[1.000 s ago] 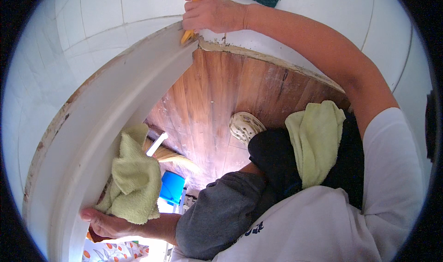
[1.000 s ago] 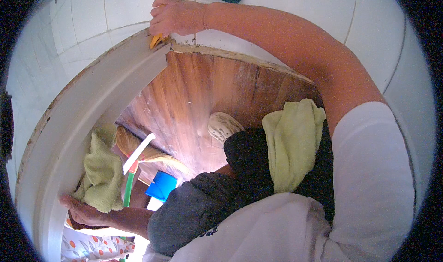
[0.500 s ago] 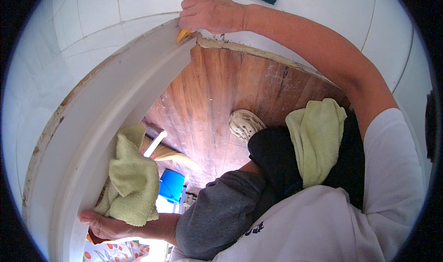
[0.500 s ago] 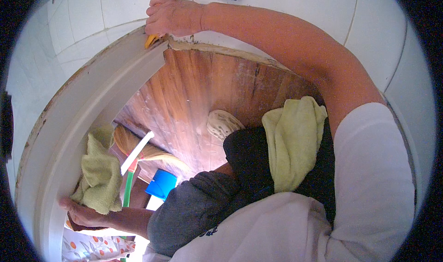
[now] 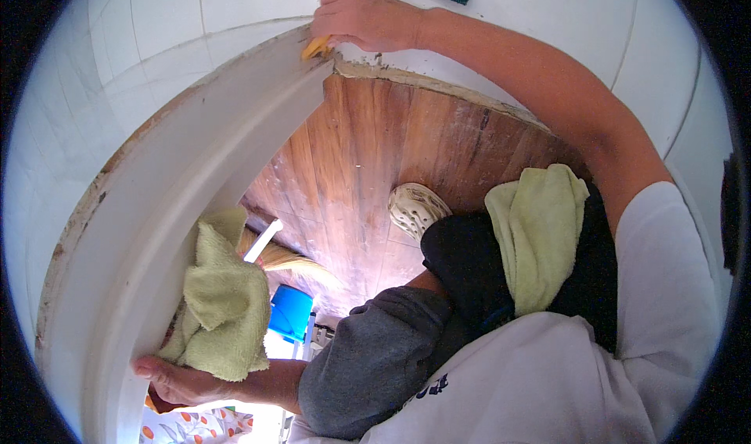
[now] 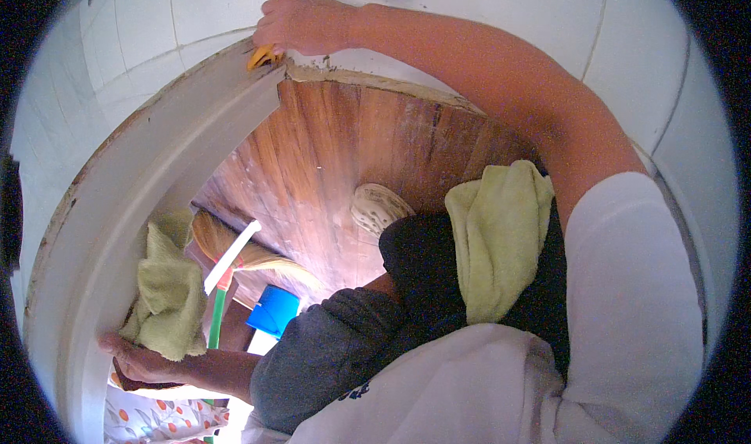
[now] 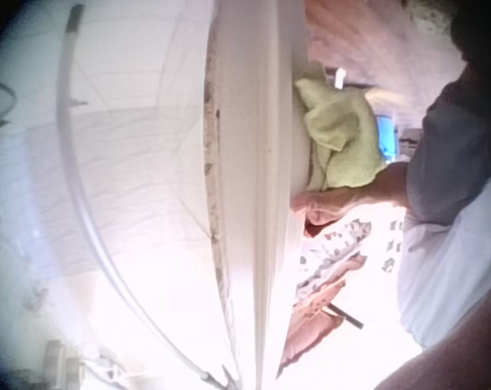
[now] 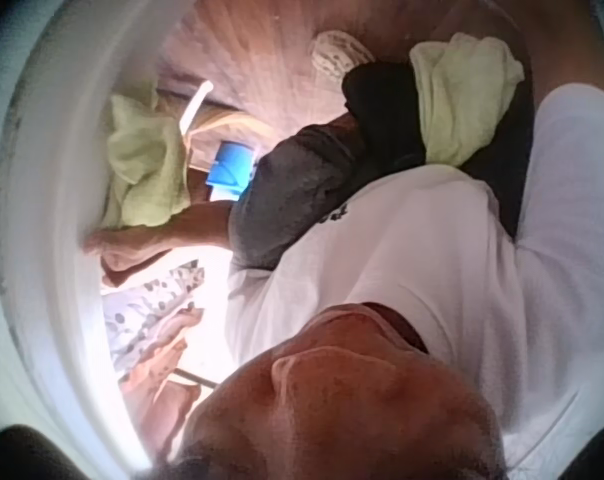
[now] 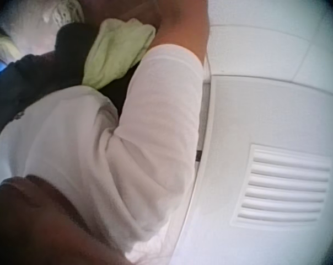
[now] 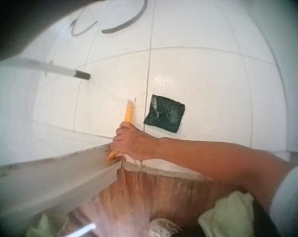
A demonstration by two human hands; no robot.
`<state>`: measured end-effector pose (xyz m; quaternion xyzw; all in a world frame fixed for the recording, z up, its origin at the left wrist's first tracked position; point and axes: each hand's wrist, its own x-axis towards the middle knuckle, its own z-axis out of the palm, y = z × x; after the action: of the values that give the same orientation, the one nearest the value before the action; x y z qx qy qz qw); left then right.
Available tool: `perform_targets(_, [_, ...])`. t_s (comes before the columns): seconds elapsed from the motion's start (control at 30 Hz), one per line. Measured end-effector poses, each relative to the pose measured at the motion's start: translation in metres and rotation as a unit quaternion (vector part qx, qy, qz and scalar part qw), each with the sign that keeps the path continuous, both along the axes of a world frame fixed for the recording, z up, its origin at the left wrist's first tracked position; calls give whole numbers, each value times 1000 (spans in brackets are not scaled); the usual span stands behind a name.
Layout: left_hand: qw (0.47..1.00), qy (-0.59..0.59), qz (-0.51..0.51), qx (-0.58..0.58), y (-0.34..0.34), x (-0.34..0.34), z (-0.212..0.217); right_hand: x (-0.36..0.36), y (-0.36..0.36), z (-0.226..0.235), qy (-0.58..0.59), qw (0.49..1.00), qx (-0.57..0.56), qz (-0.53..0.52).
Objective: The person cleans the edge and gap along the bottom of a wall using a yellow scraper tool, a green abrasive pad, and a light-colored cloth.
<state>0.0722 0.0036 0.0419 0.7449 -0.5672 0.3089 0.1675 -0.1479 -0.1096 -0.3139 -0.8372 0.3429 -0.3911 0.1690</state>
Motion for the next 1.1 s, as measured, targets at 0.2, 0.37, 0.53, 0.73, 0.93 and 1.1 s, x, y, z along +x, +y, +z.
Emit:
perform_targets(0.2, [1000,0,-11,1,-1,1,-6,4,0,7,17,998,-63,4])
perform_targets(0.37, [1000,15,-18,0,-1,3,-4,3,-2,0,29,999,24,2])
perform_targets(0.53, [999,24,-27,-3,1,5,-4,6,3,13,24,999,-36,1])
perform_targets(0.73, [997,55,-48,1,4,13,-1,-8,-8,6,-61,998,-10,-14])
perform_targets(0.93, [990,88,-108,8,10,32,7,-20,29,71,73,944,299,-115])
perform_targets(1.1, [993,118,6,-23,4,6,-5,-15,45,76,-40,909,384,-156])
